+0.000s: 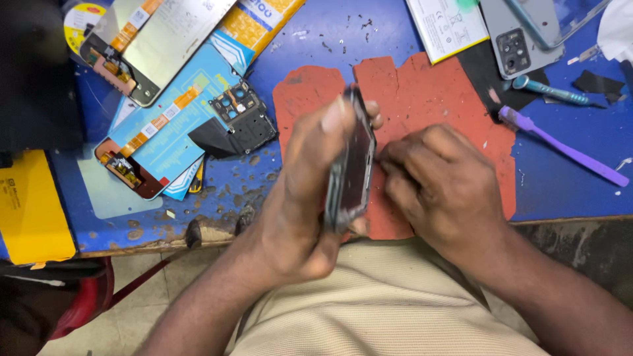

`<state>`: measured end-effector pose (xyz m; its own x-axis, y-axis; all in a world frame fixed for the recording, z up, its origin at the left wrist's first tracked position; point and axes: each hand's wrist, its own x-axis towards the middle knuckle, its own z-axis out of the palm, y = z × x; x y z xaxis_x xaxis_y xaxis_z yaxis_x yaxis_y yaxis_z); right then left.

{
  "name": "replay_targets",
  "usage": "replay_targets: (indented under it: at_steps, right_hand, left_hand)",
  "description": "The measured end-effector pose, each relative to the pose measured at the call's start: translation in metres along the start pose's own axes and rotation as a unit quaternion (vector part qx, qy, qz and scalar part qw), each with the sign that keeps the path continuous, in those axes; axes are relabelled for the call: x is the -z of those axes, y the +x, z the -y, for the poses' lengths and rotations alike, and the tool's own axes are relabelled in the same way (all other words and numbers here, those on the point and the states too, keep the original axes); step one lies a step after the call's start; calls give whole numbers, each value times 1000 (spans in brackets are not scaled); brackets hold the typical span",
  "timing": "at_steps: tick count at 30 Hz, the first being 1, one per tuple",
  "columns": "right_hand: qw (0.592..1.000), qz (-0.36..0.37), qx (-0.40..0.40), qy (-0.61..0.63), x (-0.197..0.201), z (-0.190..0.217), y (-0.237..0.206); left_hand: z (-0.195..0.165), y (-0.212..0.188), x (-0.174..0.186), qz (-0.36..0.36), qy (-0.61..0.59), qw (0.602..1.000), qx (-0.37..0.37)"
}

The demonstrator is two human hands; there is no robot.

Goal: The person removes the battery from an opened smartphone and sets it on the workbench, then peels old adhesive residue from the phone frame by hand, scrapes the frame with a small blade, and brushes debris off the frame with a purple brush while holding the frame upright.

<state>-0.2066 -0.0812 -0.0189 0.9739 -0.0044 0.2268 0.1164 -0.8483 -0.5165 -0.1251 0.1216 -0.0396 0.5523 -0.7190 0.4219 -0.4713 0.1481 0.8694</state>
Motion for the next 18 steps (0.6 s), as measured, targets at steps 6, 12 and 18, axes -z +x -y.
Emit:
replay_targets:
  at_steps: [6,12,18]
  right_hand:
    - [999,-20,-40,6,1,-5,-1]
    - [999,-26,-27,-10,-4,-7,1]
    - [1000,-11,-24,-7,-2,-5,1]
  left_hand:
    - [1,-10,-6,9,-73,997,19]
    - [4,-13,-8,8,-65,998,11]
    - [3,-13,-9,8,-68,998,13]
